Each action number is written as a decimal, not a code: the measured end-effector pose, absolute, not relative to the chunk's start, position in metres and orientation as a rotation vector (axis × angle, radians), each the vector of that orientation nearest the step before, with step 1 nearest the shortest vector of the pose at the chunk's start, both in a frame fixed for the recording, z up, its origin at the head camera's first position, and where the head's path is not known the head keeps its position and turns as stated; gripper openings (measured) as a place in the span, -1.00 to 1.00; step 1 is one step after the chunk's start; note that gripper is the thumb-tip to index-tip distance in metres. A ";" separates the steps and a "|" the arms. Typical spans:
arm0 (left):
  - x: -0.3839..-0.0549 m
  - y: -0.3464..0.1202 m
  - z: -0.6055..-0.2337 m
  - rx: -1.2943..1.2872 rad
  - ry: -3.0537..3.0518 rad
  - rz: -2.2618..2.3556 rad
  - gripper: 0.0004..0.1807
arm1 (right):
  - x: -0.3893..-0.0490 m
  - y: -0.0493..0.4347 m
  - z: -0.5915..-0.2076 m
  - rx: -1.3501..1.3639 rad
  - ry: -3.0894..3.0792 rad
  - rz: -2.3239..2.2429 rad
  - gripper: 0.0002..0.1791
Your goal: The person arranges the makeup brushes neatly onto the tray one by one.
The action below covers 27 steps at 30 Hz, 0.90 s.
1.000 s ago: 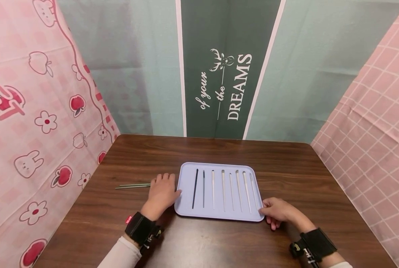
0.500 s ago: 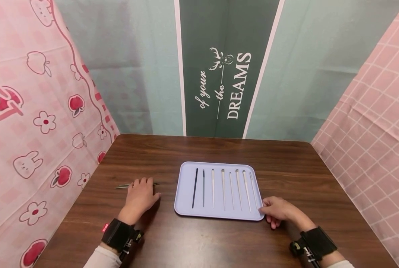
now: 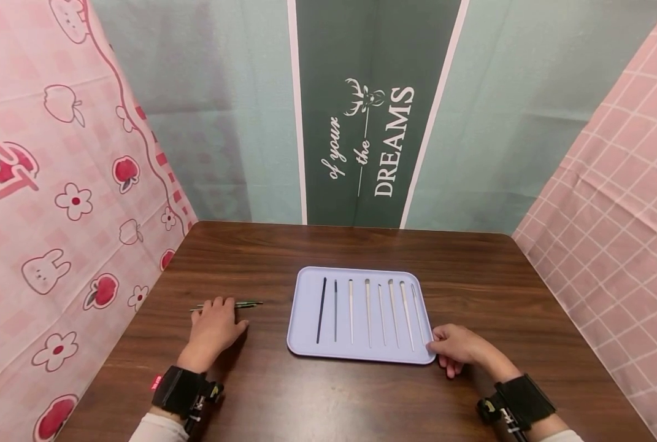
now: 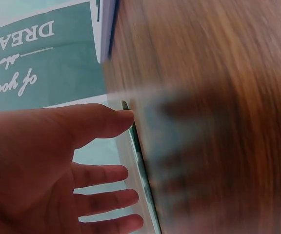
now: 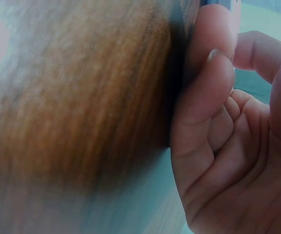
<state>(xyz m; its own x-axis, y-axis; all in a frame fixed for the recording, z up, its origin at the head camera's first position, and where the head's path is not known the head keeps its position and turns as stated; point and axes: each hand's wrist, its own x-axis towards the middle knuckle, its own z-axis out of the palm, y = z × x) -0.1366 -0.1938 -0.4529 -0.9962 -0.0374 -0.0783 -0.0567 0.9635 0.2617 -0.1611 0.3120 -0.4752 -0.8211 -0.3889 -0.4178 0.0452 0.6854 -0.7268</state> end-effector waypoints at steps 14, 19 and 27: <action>-0.141 -0.203 -0.462 -0.060 3.087 0.361 -0.54 | -0.161 0.312 -0.475 -0.241 2.337 -1.024 -0.74; -0.143 -0.204 -0.461 -0.027 3.141 0.323 -0.68 | -0.161 0.312 -0.477 -0.259 2.338 -1.042 -0.75; -0.146 -0.209 -0.462 0.051 3.170 0.309 -0.93 | -0.159 0.312 -0.477 -0.268 2.344 -1.049 -0.75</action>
